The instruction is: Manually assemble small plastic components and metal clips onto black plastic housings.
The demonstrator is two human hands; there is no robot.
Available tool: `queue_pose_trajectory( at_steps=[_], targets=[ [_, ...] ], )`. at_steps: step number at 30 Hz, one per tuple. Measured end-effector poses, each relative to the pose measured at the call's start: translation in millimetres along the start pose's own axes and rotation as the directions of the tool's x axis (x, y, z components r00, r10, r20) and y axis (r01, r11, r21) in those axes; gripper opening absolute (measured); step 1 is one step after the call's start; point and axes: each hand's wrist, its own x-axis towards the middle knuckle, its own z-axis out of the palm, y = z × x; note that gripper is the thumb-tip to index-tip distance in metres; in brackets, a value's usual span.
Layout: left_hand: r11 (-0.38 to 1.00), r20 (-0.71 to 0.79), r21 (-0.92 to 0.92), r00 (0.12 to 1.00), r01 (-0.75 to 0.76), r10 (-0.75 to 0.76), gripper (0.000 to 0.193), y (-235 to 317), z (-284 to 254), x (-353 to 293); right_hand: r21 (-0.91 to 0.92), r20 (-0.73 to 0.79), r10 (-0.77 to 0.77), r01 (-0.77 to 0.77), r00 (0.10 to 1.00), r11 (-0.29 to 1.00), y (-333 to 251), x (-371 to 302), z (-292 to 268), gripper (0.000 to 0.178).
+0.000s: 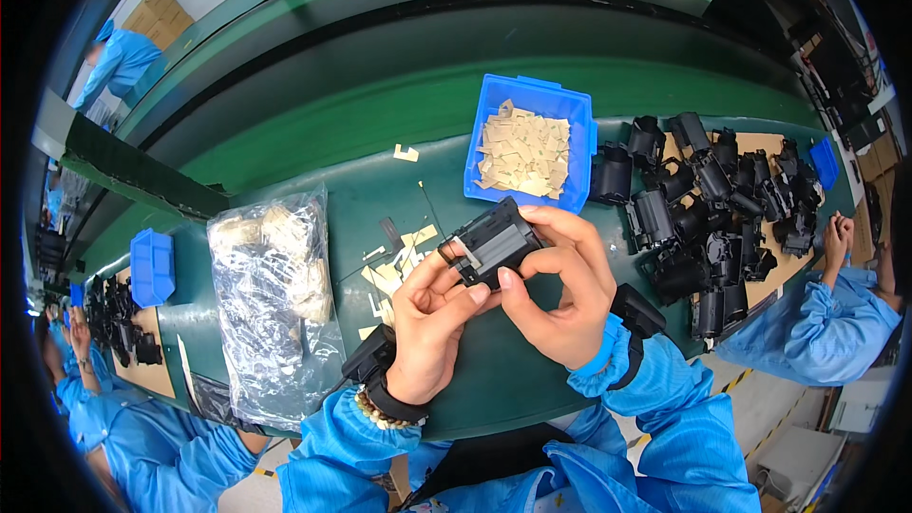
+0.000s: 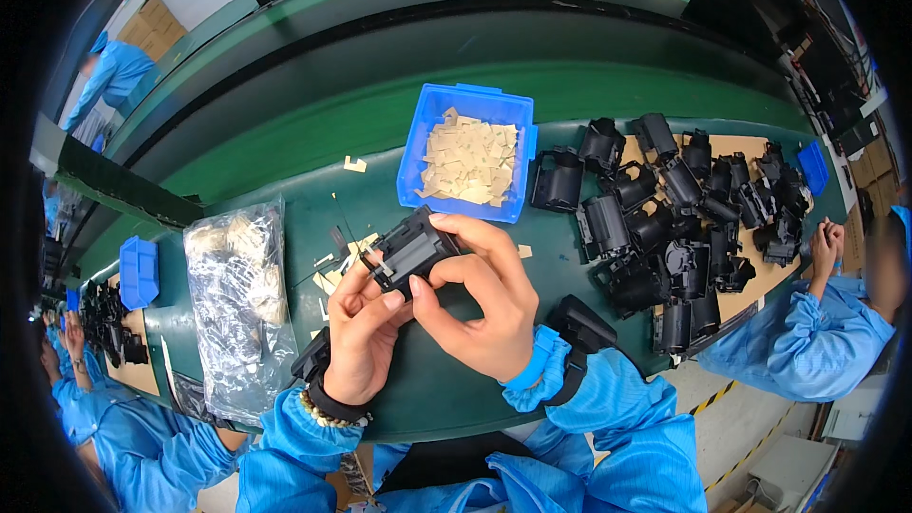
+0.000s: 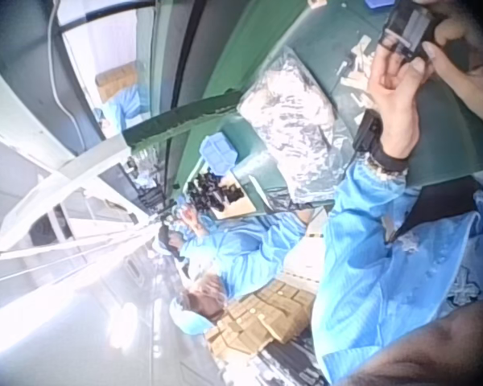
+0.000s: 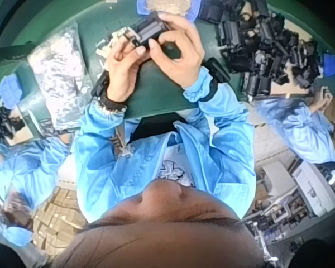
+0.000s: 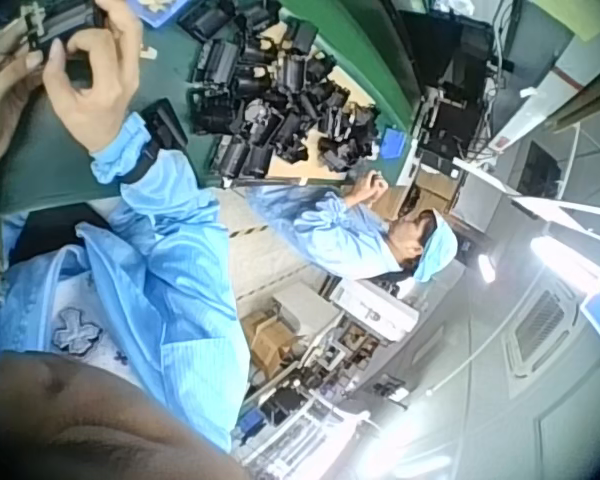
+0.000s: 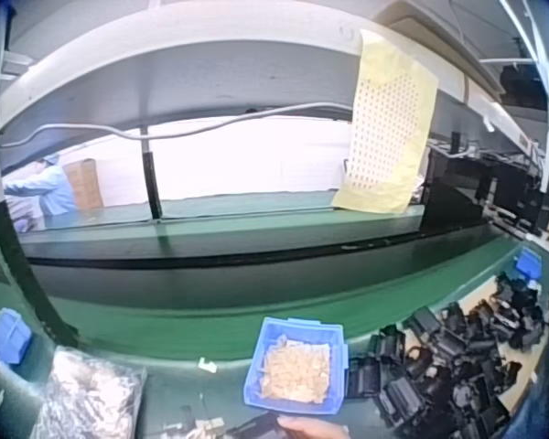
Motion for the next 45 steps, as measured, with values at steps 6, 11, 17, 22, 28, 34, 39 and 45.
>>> queue_pose_trajectory(
  at_steps=[6, 11, 17, 22, 28, 34, 39, 45],
  targets=[
    [1.000, 0.018, -0.005, 1.000, -0.004, 0.004, 0.044, -1, -1, 0, -0.012, -0.019, -0.029, 0.029, 0.999, 1.000, 1, 0, 1, 0.015],
    [1.000, 0.011, -0.009, 1.000, 0.018, -0.018, 0.043, 0, 0, 1, -0.014, -0.033, -0.016, 0.015, 0.999, 1.000, 1, 0, 2, 0.015],
    [0.999, 0.011, -0.028, 1.000, 0.026, -0.026, 0.043, 0, 2, 2, -0.055, -0.040, -0.024, 0.022, 0.999, 0.998, 1, 0, 3, 0.015],
    [0.999, 0.000, -0.037, 1.000, 0.031, -0.031, 0.043, -1, 0, 2, -0.063, -0.046, -0.019, 0.016, 0.999, 0.998, 2, 0, 4, 0.019],
    [0.995, -0.014, -0.042, 0.996, 0.091, -0.092, 0.044, -1, -3, 1, 0.199, -0.026, 0.128, -0.120, 0.991, 0.973, 16, -5, 1, 0.029],
    [0.999, -0.008, -0.025, 0.999, 0.042, -0.042, 0.044, -4, -1, 2, 0.178, 0.054, 0.110, -0.118, 0.992, 0.977, 6, -4, 9, 0.037],
    [0.996, -0.029, 0.016, 0.996, 0.082, -0.082, 0.046, -4, -4, 7, 0.309, 0.104, 0.309, -0.326, 0.945, 0.893, 15, -3, 7, 0.025],
    [0.997, 0.010, 0.038, 0.998, 0.069, -0.070, 0.049, 2, -7, 7, 0.290, 0.091, 0.205, -0.223, 0.974, 0.931, 8, 4, 6, 0.050]
  ],
)
